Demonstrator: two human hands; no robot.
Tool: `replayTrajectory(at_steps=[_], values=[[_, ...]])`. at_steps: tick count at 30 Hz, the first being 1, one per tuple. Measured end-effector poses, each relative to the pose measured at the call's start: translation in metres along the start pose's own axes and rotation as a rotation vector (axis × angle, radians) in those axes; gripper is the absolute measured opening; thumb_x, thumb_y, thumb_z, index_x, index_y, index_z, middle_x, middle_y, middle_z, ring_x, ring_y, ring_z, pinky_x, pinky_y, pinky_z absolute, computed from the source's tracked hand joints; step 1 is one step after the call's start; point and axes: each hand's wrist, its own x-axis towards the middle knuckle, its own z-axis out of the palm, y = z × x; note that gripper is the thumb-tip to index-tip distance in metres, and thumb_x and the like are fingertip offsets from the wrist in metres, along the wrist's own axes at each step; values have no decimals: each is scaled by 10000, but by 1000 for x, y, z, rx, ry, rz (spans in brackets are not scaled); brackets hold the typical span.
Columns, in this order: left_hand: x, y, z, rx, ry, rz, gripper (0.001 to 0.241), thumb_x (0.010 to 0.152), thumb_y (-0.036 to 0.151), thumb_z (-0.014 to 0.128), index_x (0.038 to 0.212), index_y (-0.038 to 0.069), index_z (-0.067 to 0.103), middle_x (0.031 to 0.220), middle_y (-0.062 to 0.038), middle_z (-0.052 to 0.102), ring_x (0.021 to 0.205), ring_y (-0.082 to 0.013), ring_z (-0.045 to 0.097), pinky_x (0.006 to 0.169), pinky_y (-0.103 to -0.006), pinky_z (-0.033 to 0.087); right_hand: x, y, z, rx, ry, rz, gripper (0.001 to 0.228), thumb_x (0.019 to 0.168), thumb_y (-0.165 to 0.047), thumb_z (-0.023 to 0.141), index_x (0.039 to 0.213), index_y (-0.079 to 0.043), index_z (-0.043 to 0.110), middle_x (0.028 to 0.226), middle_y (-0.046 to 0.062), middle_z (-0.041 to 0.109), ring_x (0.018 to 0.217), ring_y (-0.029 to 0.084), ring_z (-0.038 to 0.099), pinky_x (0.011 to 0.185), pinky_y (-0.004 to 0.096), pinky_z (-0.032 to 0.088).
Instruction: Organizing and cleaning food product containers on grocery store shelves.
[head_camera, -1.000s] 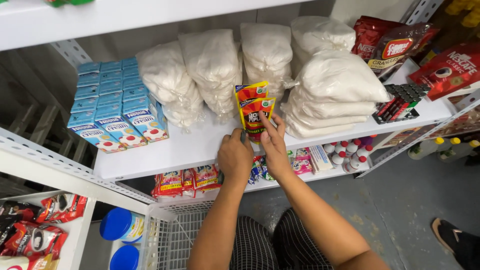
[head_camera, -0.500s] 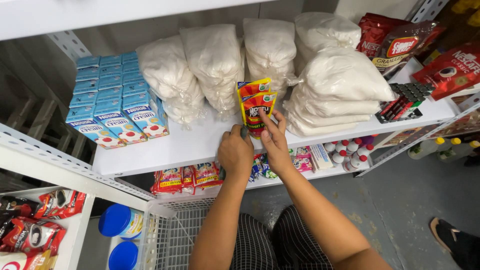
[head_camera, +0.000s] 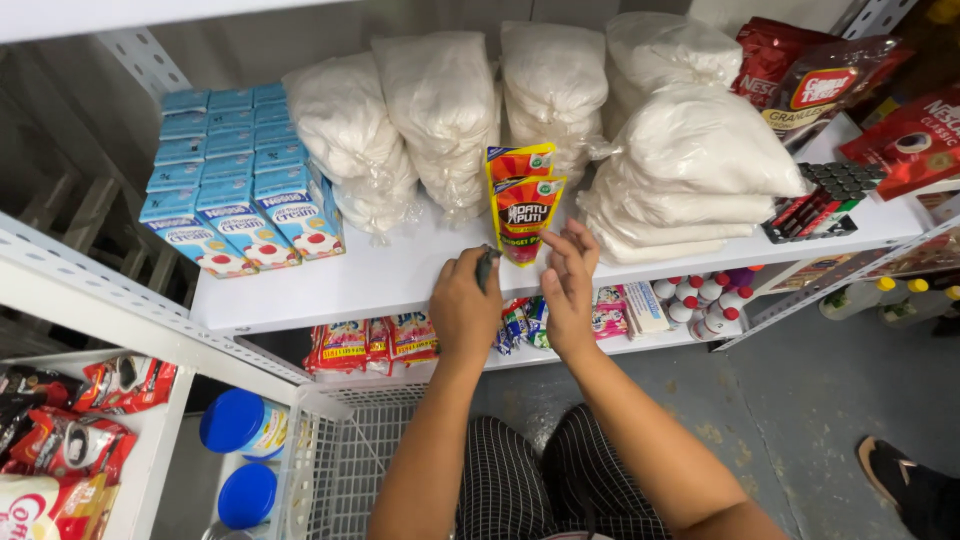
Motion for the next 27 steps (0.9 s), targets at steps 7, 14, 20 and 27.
replayTrajectory(at_steps=[7,14,20,27], values=[[-57,-80,-65,-106,-40,-76,313,940,297,727,1126,45,723,1028,-183,742,920,-346,721,816,-439,550,-63,8,28,157,-35,-48,379,1063,-300,614,1320,-23,592,1529,119,335,1456,262,391,1221,420,383],[-149,-208,-101,-13,-148,-497,392,901,336,743,1181,63,711,985,-190,753,896,-349,739,810,-426,552,-119,37,73,87,-635,156,237,1043,-237,640,1153,-33,693,1272,102,636,1241,233,618,1082,385,487],[-253,-332,-58,123,-271,-893,561,855,355,798,1299,60,623,1152,-182,704,1041,-362,695,873,-454,542,-170,77,114,51,-969,596,263,1004,-197,643,1224,-55,668,1267,91,609,1172,223,638,967,350,558],[-349,-410,2,139,-476,-1342,758,798,377,823,1437,90,534,1382,-158,645,1239,-346,639,1009,-463,517,-202,119,124,0,-1056,830,284,998,-206,632,1252,-81,660,1338,83,573,1238,231,603,1002,364,548]])
